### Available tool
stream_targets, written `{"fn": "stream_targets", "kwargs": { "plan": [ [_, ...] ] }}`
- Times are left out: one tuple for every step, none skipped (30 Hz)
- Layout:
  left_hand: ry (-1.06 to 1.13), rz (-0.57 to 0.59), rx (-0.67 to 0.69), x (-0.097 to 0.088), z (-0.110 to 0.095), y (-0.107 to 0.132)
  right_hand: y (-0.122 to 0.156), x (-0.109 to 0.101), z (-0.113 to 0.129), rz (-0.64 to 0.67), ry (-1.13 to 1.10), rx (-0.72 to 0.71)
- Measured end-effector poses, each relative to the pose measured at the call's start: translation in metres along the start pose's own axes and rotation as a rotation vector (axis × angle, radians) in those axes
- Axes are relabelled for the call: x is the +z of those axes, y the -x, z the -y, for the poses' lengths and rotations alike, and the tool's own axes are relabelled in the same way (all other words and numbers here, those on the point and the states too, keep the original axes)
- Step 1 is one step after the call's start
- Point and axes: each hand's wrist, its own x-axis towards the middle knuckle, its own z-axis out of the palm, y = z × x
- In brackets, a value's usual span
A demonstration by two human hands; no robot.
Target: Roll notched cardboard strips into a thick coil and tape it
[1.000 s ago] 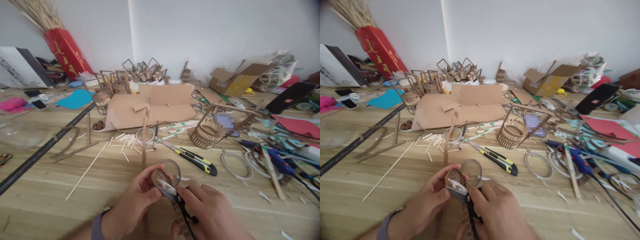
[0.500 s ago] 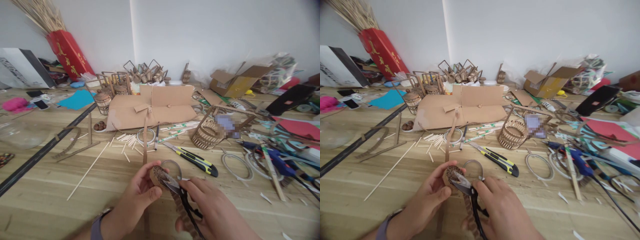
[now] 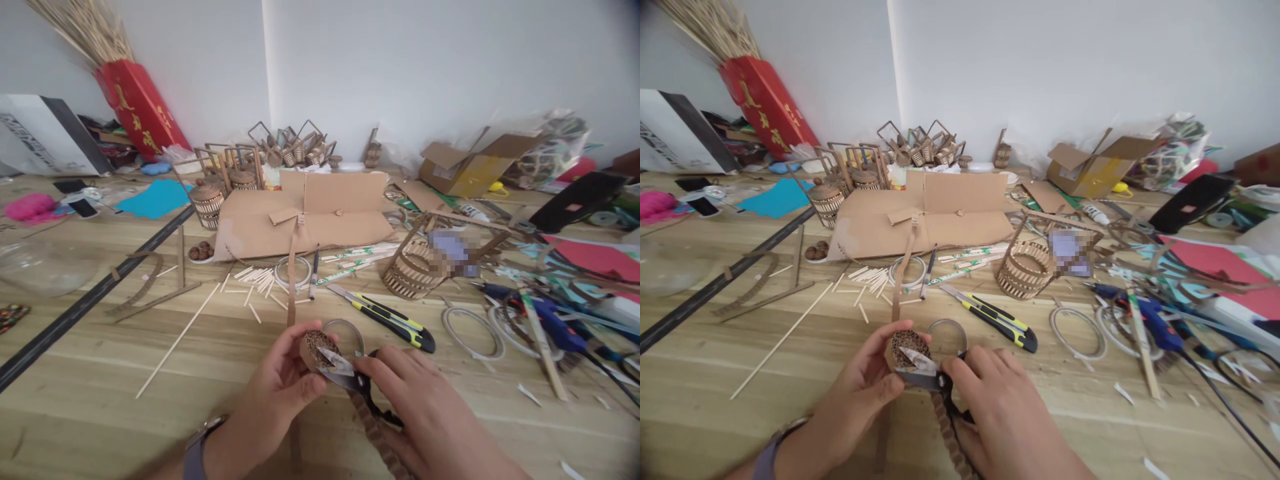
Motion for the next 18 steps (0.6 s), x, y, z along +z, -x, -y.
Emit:
{"fn": "stream_targets", "kwargs": {
  "plan": [
    [-0.002,-0.001,-0.003,0.0003,-0.0003,-0.0001,-0.0007,-0.0001,0.0008,-0.001,-0.006,-0.009],
    [-0.006,-0.004,-0.008,0.0005,-0.0005,-0.0001,-0.0013,-0.0003,0.0017,-0.006,-0.014,-0.018],
    [-0.01,-0.007,-0.015,0.0007,-0.0006,-0.0001,-0.0018,-0.0005,0.0026,-0.013,-0.02,-0.025],
    [-0.014,-0.011,-0.023,0.0009,-0.0007,0.0001,-0.002,-0.0006,0.0036,-0.023,-0.025,-0.028],
    [-0.018,-0.015,-0.029,0.001,-0.0007,0.0002,-0.0021,-0.0006,0.0045,-0.034,-0.025,-0.029],
    [-0.019,-0.02,-0.029,0.0011,-0.0006,0.0004,-0.0022,-0.0005,0.0052,-0.045,-0.023,-0.027],
    [-0.017,-0.022,-0.025,0.0012,-0.0005,0.0005,-0.0022,-0.0002,0.0058,-0.058,-0.019,-0.024],
    [-0.014,-0.025,-0.022,0.0012,-0.0003,0.0006,-0.0023,0.0002,0.0061,-0.073,-0.013,-0.023],
    [-0.013,-0.026,-0.019,0.0011,-0.0001,0.0007,-0.0025,0.0009,0.0062,-0.091,-0.008,-0.024],
    [-0.014,-0.027,-0.016,0.001,0.0001,0.0008,-0.0029,0.0017,0.0061,-0.114,-0.005,-0.029],
    [-0.019,-0.028,-0.016,0.0009,0.0003,0.0008,-0.0034,0.0025,0.0058,-0.141,-0.002,-0.039],
    [-0.025,-0.03,-0.017,0.0008,0.0005,0.0009,-0.004,0.0034,0.0054,-0.162,0.0,-0.045],
    [-0.032,-0.035,-0.019,0.0008,0.0006,0.001,-0.0047,0.0044,0.0049,-0.181,0.004,-0.049],
    [-0.036,-0.042,-0.022,0.001,0.0007,0.0012,-0.0055,0.0053,0.0046,-0.195,0.011,-0.051],
    [-0.038,-0.049,-0.026,0.0012,0.0007,0.0013,-0.0063,0.0063,0.0044,-0.203,0.02,-0.049],
    [-0.038,-0.058,-0.032,0.0014,0.0007,0.0013,-0.007,0.0071,0.0043,-0.208,0.029,-0.046],
    [-0.036,-0.065,-0.036,0.0018,0.0007,0.0013,-0.0076,0.008,0.0043,-0.215,0.034,-0.047],
    [-0.036,-0.07,-0.038,0.002,0.0008,0.0013,-0.008,0.0088,0.0044,-0.22,0.037,-0.05]
  ]
}}
